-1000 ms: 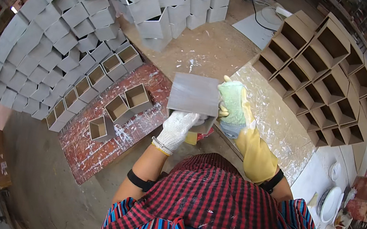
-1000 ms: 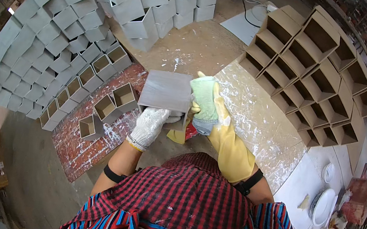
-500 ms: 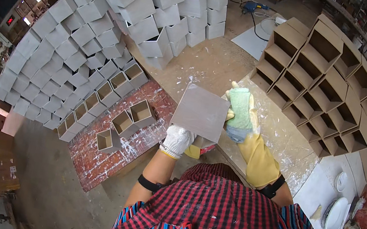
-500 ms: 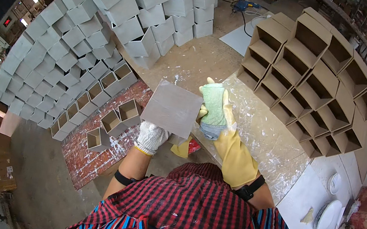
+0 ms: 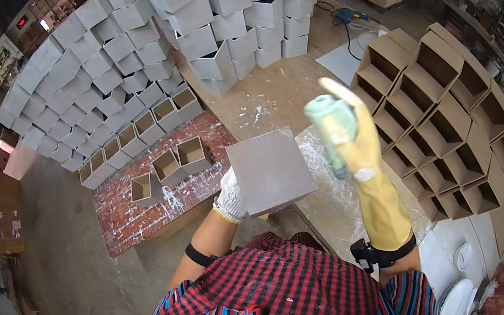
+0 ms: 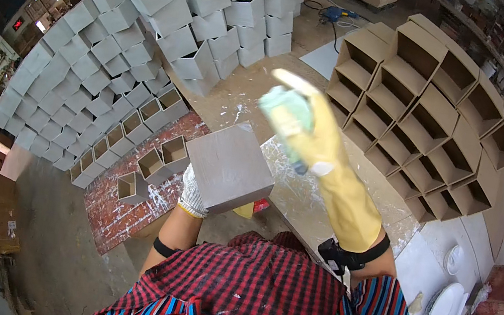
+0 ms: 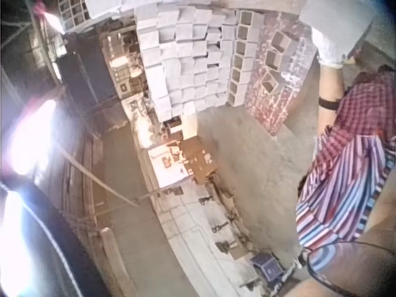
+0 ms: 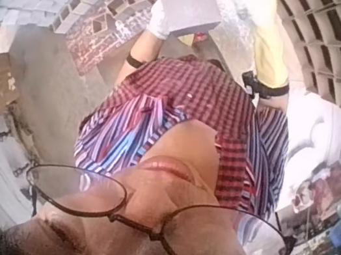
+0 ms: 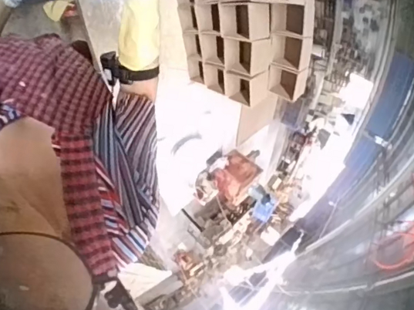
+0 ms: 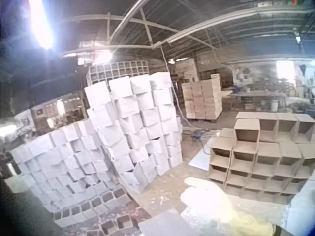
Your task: Polishing or wiping down a small wooden box component using a sponge and white liquid.
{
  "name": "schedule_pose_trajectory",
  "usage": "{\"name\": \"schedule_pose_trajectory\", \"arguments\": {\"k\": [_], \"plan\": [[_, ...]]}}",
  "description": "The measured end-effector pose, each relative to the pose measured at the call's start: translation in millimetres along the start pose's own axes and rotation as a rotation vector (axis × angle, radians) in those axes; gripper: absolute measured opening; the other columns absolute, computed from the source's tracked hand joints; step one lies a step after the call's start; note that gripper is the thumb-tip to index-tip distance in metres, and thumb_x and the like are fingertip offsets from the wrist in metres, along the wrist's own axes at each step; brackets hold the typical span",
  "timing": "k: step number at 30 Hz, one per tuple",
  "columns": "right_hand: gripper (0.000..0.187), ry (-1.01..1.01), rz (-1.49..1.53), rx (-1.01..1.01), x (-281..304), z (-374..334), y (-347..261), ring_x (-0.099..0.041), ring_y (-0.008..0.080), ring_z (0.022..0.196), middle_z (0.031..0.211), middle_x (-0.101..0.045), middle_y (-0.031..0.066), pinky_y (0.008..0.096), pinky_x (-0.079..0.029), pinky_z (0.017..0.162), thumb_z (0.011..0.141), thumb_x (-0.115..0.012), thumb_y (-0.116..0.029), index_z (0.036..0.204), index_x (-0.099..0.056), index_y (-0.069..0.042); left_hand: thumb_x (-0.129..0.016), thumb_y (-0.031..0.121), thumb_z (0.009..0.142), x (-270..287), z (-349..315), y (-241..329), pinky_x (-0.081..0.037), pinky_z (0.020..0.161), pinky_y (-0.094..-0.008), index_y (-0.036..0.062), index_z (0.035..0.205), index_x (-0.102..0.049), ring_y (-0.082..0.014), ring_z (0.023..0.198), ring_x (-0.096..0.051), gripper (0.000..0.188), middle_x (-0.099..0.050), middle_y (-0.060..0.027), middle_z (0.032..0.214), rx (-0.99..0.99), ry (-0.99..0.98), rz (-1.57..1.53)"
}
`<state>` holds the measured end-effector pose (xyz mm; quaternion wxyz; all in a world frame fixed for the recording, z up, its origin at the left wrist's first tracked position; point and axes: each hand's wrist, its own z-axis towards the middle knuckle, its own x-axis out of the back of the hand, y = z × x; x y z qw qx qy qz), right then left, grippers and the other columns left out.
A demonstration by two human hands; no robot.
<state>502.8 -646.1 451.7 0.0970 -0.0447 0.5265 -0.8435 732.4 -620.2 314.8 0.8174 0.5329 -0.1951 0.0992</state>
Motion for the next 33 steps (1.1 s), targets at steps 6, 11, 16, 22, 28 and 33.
{"name": "schedule_pose_trajectory", "arguments": {"k": [6, 11, 16, 22, 28, 33], "plan": [[0.055, -0.504, -0.669, 0.443, -26, 28, -8, -0.061, 0.0314, 0.086, 0.096, -0.062, 0.0162, 0.0344, -0.049, 0.076, 0.078, -0.067, -0.008, 0.129, -0.047, -0.005, -0.053, 0.031, 0.089, -5, 0, 39, -0.039, 0.100, -0.0385, 0.0061, 0.128, -0.049, -0.0272, 0.121, -0.048, 0.046, -0.051, -0.0142, 0.130, -0.020, -0.259, -0.031], [0.052, -0.350, -0.543, -0.244, 10, 58, 52, -0.061, 0.0270, 0.076, 0.087, -0.062, 0.0148, 0.0340, -0.049, 0.070, 0.081, -0.065, -0.011, 0.130, -0.046, -0.006, -0.051, 0.031, 0.090, -13, 1, 52, -0.038, 0.101, -0.0392, 0.0061, 0.128, -0.048, -0.0277, 0.121, -0.047, 0.045, -0.050, -0.0141, 0.131, -0.046, -0.314, -0.092], [0.057, -0.415, -0.599, 0.320, -13, 37, 1, -0.062, 0.0293, 0.078, 0.092, -0.062, 0.0129, 0.0361, -0.050, 0.073, 0.081, -0.066, -0.016, 0.133, -0.044, -0.012, -0.049, 0.031, 0.091, -3, -10, 48, -0.038, 0.101, -0.0398, 0.0060, 0.129, -0.048, -0.0282, 0.122, -0.047, 0.045, -0.050, -0.0140, 0.131, -0.049, -0.275, -0.097], [0.052, -0.569, -0.989, 0.292, -27, 38, 11, -0.063, 0.0338, 0.075, 0.087, -0.064, 0.0135, 0.0417, -0.051, 0.063, 0.081, -0.066, -0.020, 0.129, -0.046, -0.016, -0.046, 0.031, 0.093, -5, -10, 47, -0.037, 0.102, -0.0406, 0.0060, 0.130, -0.047, -0.0287, 0.123, -0.046, 0.045, -0.049, -0.0139, 0.132, -0.007, -0.270, -0.178], [0.059, -0.011, -0.461, -0.127, 11, 34, 11, -0.054, 0.0209, 0.108, 0.121, -0.053, 0.0137, 0.0308, -0.047, 0.089, 0.083, -0.061, -0.011, 0.138, -0.041, -0.014, -0.037, 0.032, 0.096, -2, -5, 13, -0.035, 0.104, -0.0426, 0.0056, 0.132, -0.044, -0.0302, 0.124, -0.044, 0.045, -0.047, -0.0139, 0.134, 0.087, -0.141, -0.722], [0.058, -0.085, -0.235, 0.270, 3, 20, 7, -0.062, 0.0204, 0.078, 0.092, -0.064, 0.0109, 0.0302, -0.052, 0.072, 0.082, -0.059, 0.000, 0.136, -0.039, -0.004, -0.029, 0.026, 0.098, 4, 15, 15, -0.043, 0.097, -0.0386, 0.0052, 0.126, -0.045, -0.0249, 0.115, -0.050, 0.039, -0.051, -0.0115, 0.126, 0.232, -0.004, -1.590]]}}
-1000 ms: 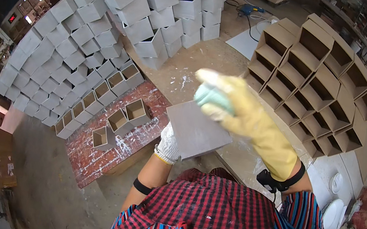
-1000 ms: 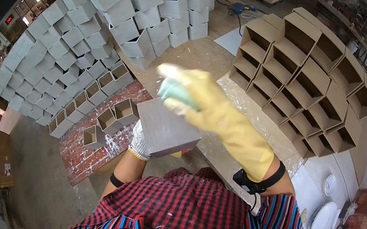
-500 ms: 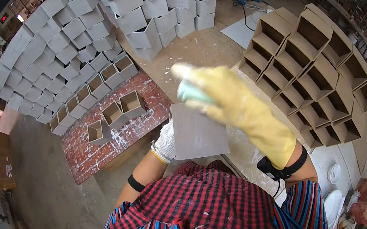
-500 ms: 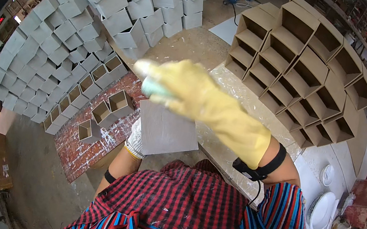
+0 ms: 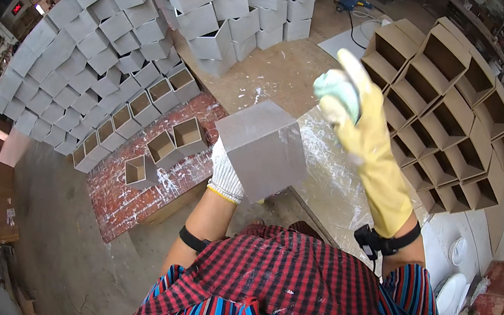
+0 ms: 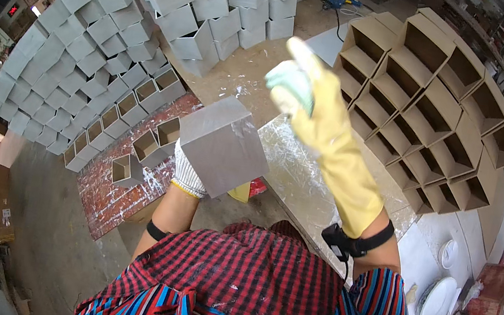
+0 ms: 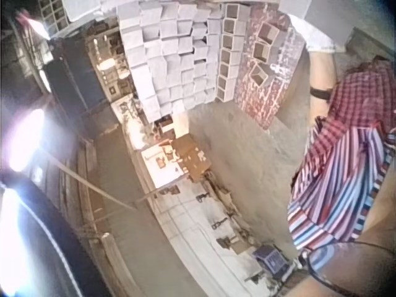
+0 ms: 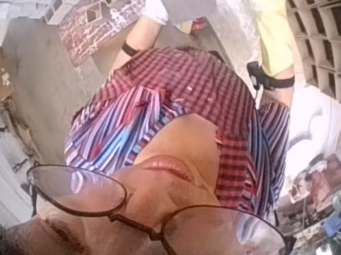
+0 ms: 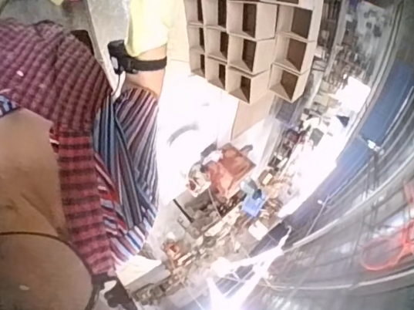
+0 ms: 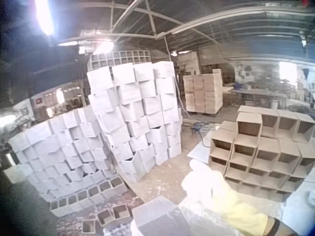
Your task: Polishing or wiping down a small wooden box component using a sponge and white liquid.
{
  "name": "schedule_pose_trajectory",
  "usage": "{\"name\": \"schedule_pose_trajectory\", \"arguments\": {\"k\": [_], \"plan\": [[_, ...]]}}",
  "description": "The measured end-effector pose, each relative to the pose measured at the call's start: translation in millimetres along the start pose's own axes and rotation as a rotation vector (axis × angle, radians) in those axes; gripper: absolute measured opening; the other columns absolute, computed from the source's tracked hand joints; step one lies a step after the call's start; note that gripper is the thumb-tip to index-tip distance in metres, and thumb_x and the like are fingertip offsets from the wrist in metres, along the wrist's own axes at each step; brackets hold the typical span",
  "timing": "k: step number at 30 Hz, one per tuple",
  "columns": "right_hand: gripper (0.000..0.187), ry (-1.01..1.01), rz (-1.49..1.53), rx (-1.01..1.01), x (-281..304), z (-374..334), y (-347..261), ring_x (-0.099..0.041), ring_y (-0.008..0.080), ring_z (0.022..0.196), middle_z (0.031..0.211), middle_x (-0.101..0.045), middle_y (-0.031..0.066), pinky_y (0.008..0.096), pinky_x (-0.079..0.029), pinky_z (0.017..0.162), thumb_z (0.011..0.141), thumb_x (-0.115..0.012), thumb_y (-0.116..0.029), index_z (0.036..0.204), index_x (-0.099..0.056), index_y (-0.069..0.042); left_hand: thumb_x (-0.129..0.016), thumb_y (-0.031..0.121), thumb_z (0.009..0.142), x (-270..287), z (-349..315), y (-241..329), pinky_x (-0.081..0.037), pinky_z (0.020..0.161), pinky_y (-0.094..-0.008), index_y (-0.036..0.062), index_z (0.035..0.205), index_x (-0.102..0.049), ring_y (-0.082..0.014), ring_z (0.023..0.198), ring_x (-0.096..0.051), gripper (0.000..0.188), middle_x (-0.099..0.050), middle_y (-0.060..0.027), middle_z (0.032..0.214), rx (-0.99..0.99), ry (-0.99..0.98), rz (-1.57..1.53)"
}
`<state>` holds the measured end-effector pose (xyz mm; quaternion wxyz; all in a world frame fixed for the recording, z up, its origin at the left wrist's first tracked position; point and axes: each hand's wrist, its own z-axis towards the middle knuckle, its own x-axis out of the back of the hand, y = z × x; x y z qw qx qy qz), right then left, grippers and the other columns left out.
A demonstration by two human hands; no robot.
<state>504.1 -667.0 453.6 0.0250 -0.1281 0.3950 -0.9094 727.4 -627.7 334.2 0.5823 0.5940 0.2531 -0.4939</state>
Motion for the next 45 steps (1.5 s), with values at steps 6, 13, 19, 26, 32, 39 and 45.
{"name": "schedule_pose_trajectory", "arguments": {"k": [6, 13, 19, 26, 32, 39, 45], "plan": [[0.057, -0.266, -0.690, 0.600, -31, -12, -29, -0.063, 0.0222, 0.067, 0.105, -0.062, 0.0125, 0.0311, -0.052, 0.058, 0.078, -0.057, -0.013, 0.134, -0.044, -0.012, -0.022, 0.033, 0.098, 6, 7, -16, -0.034, 0.105, -0.0440, 0.0030, 0.135, -0.037, -0.0301, 0.125, -0.041, 0.050, -0.042, -0.0148, 0.138, -0.057, -0.049, 0.568], [0.072, -0.262, -0.895, 0.466, -21, 47, -3, -0.062, 0.0199, 0.066, 0.099, -0.062, 0.0102, 0.0299, -0.050, 0.056, 0.067, -0.070, -0.006, 0.134, -0.043, -0.008, -0.025, 0.033, 0.097, 9, -4, -23, -0.035, 0.104, -0.0430, 0.0052, 0.134, -0.039, -0.0297, 0.124, -0.043, 0.048, -0.043, -0.0155, 0.136, -0.003, -0.122, 0.335], [0.059, 0.103, 0.062, 0.054, -29, 8, 18, -0.061, 0.0189, 0.084, 0.104, -0.063, 0.0105, 0.0271, -0.048, 0.080, 0.081, -0.064, -0.010, 0.135, -0.040, -0.004, -0.049, 0.031, 0.090, -5, -14, -7, -0.047, 0.089, -0.0358, 0.0079, 0.125, -0.049, -0.0229, 0.110, -0.054, 0.042, -0.056, -0.0097, 0.122, -0.193, 0.060, 1.472], [0.047, 0.345, 0.294, -0.427, -46, -42, 40, -0.046, 0.0199, 0.115, 0.124, -0.051, 0.0111, 0.0314, -0.035, 0.100, 0.091, -0.056, -0.023, 0.134, -0.045, -0.008, -0.026, 0.025, 0.099, -6, -18, -19, -0.039, 0.101, -0.0402, 0.0050, 0.133, -0.040, -0.0284, 0.119, -0.048, 0.042, -0.047, -0.0135, 0.133, -0.016, 0.006, 0.987], [0.040, 0.303, 0.748, -0.632, -36, -49, 4, -0.055, 0.0200, 0.102, 0.113, -0.057, 0.0101, 0.0320, -0.044, 0.090, 0.093, -0.054, -0.026, 0.126, -0.050, -0.005, -0.027, 0.030, 0.100, 25, -33, -24, -0.037, 0.104, -0.0412, 0.0070, 0.137, -0.037, -0.0284, 0.123, -0.045, 0.045, -0.044, -0.0125, 0.136, 0.067, 0.067, 0.580], [0.040, 0.330, 1.206, -0.842, -21, -53, 13, -0.061, 0.0215, 0.093, 0.106, -0.061, 0.0116, 0.0341, -0.052, 0.082, 0.093, -0.054, -0.032, 0.123, -0.050, -0.006, -0.027, 0.030, 0.099, 9, -30, -11, -0.042, 0.099, -0.0430, 0.0051, 0.134, -0.038, -0.0294, 0.119, -0.048, 0.045, -0.049, -0.0133, 0.130, 0.040, -0.124, 0.758], [0.053, 0.375, 0.904, -0.584, -7, -44, 7, -0.061, 0.0167, 0.074, 0.120, -0.057, 0.0124, 0.0262, -0.054, 0.063, 0.094, -0.053, -0.024, 0.141, -0.033, -0.013, -0.038, 0.024, 0.096, -9, -20, -8, -0.041, 0.099, -0.0389, 0.0055, 0.129, -0.043, -0.0263, 0.117, -0.049, 0.039, -0.050, -0.0127, 0.128, -0.214, -0.003, 1.482]]}}
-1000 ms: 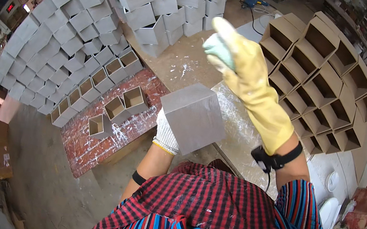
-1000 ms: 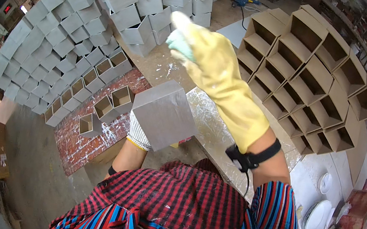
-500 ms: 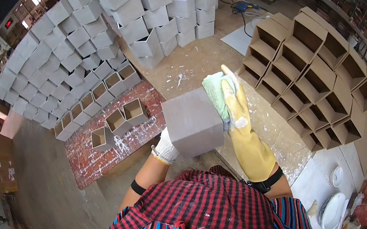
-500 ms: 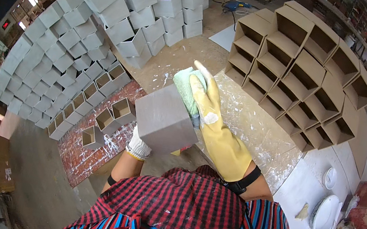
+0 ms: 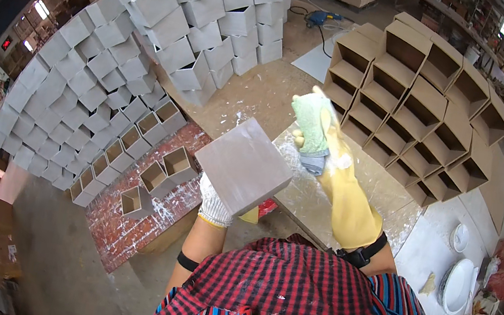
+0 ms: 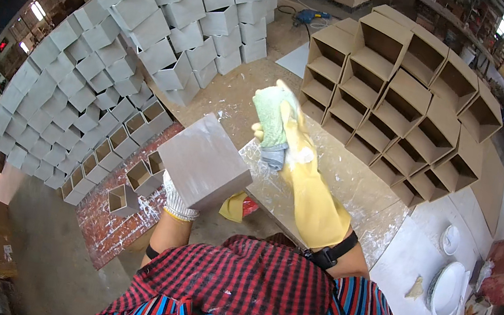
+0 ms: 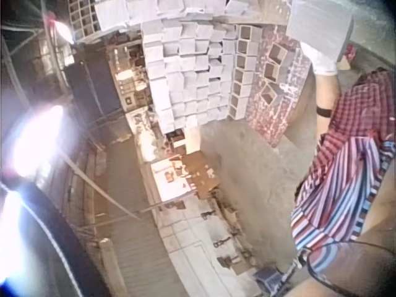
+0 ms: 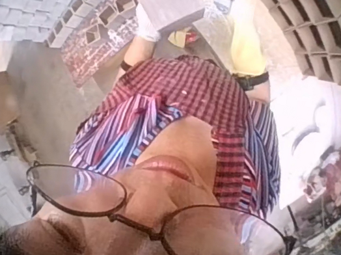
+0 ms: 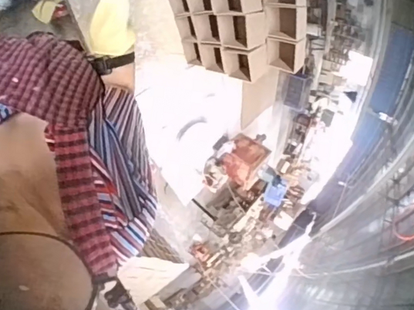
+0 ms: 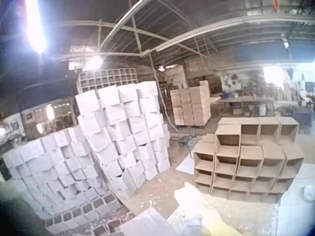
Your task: Polishing or wiping down a small wooden box component using a sponge and white liquid.
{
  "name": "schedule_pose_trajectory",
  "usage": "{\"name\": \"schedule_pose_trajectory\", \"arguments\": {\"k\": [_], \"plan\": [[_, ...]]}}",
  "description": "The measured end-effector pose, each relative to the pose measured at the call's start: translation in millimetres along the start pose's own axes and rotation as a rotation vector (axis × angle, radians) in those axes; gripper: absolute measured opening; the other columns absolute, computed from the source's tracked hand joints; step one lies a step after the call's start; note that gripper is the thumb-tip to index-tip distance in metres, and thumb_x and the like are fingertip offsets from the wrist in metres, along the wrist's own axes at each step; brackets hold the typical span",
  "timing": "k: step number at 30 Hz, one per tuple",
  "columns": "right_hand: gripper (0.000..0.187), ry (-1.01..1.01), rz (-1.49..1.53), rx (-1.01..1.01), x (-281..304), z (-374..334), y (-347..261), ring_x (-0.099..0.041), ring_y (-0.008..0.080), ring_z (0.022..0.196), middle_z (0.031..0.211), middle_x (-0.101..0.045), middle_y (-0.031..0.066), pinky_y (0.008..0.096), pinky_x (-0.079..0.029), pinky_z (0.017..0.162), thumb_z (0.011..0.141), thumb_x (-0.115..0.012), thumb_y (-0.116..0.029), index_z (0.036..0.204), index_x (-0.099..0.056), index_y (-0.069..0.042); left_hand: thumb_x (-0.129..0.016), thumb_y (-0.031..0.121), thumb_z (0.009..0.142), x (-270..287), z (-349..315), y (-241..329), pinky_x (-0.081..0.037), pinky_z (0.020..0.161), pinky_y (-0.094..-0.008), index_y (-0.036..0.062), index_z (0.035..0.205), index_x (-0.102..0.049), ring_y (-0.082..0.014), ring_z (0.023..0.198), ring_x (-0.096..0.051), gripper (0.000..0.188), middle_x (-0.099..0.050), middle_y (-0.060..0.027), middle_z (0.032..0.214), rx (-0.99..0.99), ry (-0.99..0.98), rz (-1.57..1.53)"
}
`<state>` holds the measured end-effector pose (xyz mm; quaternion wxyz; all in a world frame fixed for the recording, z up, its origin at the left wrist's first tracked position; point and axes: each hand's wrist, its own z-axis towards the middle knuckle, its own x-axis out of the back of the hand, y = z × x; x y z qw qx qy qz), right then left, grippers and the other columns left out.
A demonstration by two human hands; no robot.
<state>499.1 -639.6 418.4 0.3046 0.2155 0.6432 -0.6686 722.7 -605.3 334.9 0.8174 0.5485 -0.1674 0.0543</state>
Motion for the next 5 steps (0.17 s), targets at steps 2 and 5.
{"name": "schedule_pose_trajectory", "arguments": {"k": [2, 5], "plan": [[0.053, -0.048, -0.142, 0.093, -9, 1, -13, -0.061, 0.0152, 0.071, 0.120, -0.057, 0.0123, 0.0253, -0.053, 0.061, 0.094, -0.053, -0.024, 0.141, -0.033, -0.013, -0.037, 0.023, 0.096, 2, 7, 2, -0.040, 0.099, -0.0383, 0.0053, 0.130, -0.043, -0.0256, 0.118, -0.048, 0.039, -0.049, -0.0128, 0.129, 0.036, -0.016, -0.132], [0.055, -0.119, -0.513, 0.335, -23, 5, -17, -0.060, 0.0128, 0.066, 0.118, -0.060, 0.0111, 0.0240, -0.052, 0.058, 0.093, -0.054, -0.024, 0.142, -0.031, -0.012, -0.033, 0.035, 0.100, 2, 7, -10, -0.041, 0.099, -0.0413, 0.0065, 0.131, -0.042, -0.0252, 0.116, -0.049, 0.043, -0.049, -0.0117, 0.129, 0.095, -0.052, -0.947]]}}
